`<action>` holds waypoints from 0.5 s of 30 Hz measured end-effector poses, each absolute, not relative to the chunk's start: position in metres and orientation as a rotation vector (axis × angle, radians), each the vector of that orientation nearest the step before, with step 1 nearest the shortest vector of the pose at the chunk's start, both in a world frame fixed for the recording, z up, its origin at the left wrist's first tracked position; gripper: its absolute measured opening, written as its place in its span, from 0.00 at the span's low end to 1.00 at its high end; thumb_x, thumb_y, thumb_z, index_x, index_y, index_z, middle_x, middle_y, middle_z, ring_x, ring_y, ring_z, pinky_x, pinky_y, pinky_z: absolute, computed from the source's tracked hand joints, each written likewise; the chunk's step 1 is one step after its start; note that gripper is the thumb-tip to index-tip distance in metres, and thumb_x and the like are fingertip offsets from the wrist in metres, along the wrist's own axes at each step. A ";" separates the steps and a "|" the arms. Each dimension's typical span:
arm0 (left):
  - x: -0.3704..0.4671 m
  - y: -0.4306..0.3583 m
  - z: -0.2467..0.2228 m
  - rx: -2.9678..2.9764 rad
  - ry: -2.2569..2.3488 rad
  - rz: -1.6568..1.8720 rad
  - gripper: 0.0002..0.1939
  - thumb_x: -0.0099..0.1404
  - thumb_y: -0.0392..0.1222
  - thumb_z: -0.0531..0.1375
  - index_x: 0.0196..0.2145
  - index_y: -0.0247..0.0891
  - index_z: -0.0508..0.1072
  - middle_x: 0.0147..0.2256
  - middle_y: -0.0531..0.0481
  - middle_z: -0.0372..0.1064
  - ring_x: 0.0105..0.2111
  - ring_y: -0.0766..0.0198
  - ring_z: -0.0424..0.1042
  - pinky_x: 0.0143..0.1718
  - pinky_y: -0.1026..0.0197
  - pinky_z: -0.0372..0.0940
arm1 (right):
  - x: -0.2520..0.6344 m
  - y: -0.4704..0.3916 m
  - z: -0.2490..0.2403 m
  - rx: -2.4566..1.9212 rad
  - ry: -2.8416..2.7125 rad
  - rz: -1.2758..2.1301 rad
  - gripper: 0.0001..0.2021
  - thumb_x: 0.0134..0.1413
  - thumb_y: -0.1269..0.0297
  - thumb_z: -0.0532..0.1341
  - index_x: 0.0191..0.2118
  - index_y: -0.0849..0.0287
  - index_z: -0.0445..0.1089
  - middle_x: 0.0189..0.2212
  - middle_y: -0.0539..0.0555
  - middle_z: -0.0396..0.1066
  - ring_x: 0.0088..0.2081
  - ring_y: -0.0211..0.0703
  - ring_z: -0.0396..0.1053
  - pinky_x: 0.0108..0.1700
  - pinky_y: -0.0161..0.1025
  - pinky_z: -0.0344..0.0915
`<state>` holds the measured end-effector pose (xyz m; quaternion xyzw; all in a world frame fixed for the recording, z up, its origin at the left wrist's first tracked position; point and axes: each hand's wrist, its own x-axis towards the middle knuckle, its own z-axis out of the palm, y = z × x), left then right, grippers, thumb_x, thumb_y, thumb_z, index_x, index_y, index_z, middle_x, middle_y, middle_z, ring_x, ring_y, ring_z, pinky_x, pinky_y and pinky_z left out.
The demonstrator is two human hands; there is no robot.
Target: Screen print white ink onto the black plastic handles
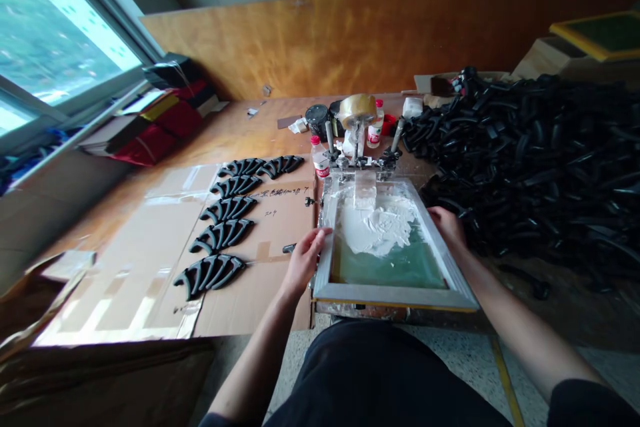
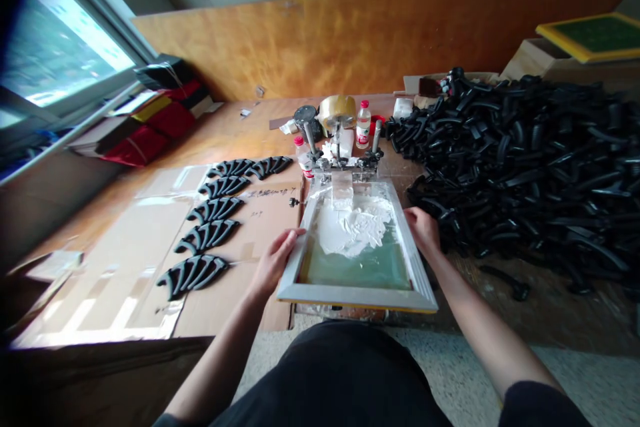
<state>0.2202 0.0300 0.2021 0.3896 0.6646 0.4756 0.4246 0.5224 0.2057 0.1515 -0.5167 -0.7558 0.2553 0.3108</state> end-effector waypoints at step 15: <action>0.224 0.026 0.105 1.026 1.910 0.887 0.29 0.65 0.54 0.54 0.61 0.40 0.62 0.30 0.53 0.69 0.28 0.65 0.68 0.30 0.64 0.60 | 0.423 0.169 0.172 -0.646 -2.893 0.280 0.10 0.54 0.79 0.56 0.37 0.59 0.71 0.36 0.55 0.73 0.40 0.45 0.68 0.39 0.38 0.62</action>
